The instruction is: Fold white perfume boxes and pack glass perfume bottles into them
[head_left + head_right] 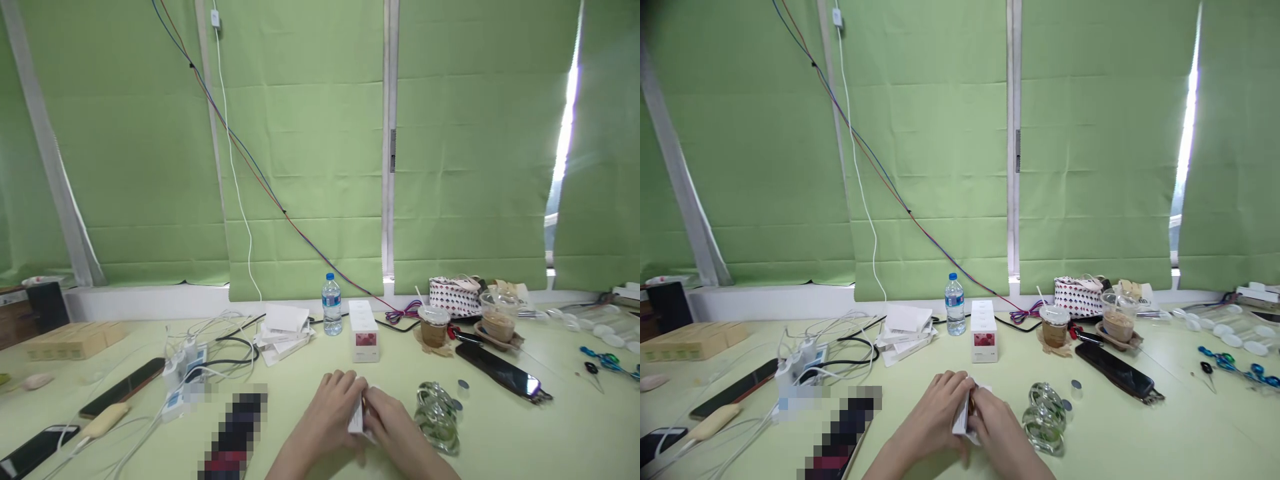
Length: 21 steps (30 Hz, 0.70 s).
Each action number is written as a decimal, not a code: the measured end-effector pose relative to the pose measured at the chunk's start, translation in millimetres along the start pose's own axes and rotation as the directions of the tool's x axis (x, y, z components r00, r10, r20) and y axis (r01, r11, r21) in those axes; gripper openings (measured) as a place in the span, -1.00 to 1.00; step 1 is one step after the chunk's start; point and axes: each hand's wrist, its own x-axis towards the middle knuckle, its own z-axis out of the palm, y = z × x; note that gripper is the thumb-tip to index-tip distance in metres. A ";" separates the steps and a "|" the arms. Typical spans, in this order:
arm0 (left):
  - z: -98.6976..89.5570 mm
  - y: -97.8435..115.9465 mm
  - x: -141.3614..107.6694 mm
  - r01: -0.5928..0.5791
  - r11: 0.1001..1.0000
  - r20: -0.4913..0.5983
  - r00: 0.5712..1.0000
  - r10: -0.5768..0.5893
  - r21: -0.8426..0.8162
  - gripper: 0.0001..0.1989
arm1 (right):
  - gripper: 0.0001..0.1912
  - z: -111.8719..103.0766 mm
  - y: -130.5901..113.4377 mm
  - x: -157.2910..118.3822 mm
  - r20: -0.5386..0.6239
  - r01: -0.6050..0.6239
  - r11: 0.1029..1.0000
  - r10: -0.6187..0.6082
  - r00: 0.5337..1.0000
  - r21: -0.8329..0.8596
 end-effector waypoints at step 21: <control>-31.6 -68.4 -24.1 0.233 0.973 0.294 0.930 -0.221 -0.003 0.01 | -0.71 8.8 27.3 -13.3 -0.010 -0.247 0.967 0.247 0.969 -0.068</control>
